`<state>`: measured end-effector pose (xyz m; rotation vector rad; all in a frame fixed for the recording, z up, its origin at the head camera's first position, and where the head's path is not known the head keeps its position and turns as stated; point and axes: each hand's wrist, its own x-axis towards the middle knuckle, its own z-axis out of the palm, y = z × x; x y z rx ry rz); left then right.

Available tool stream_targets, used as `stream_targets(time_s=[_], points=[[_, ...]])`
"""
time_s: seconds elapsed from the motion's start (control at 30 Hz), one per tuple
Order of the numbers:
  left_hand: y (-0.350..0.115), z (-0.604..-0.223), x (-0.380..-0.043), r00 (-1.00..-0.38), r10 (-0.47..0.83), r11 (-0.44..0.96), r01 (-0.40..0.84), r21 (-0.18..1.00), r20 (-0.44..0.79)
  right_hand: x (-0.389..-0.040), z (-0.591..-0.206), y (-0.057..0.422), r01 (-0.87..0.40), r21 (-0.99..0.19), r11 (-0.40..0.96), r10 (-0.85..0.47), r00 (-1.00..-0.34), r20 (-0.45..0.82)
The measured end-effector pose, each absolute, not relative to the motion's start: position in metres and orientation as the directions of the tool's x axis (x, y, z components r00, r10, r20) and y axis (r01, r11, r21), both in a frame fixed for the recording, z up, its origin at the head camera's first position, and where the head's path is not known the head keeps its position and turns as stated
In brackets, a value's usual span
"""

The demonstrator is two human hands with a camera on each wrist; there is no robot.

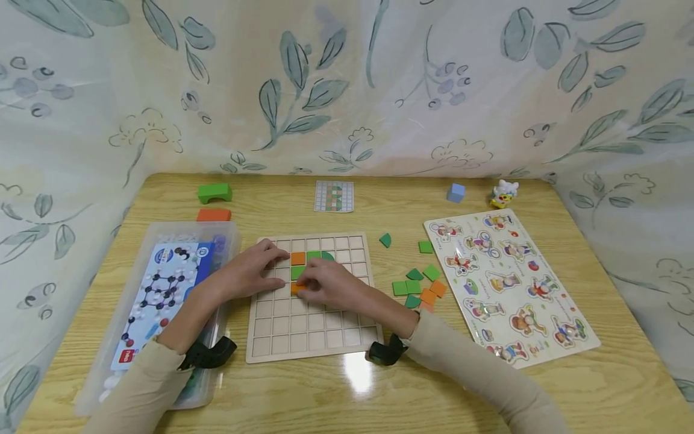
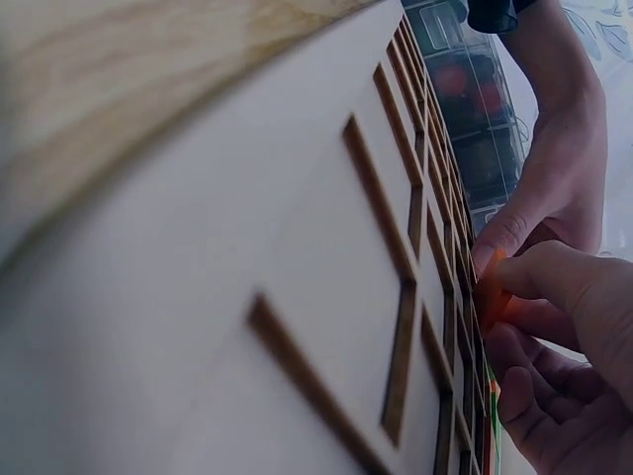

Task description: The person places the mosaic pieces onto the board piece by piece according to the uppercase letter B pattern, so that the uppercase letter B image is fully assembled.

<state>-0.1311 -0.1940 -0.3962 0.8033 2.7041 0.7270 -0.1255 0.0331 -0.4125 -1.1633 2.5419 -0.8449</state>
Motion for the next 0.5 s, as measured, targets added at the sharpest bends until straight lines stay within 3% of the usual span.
stream_targets(time_s=[0.5], points=[[-0.1939, -0.3944, -0.1298, -0.823, 0.564, 0.718, 0.449, 0.532, -0.066, -0.1267, -0.4079, 0.0296, -0.625, -0.560, 0.544, -0.754, -0.657, -0.001]])
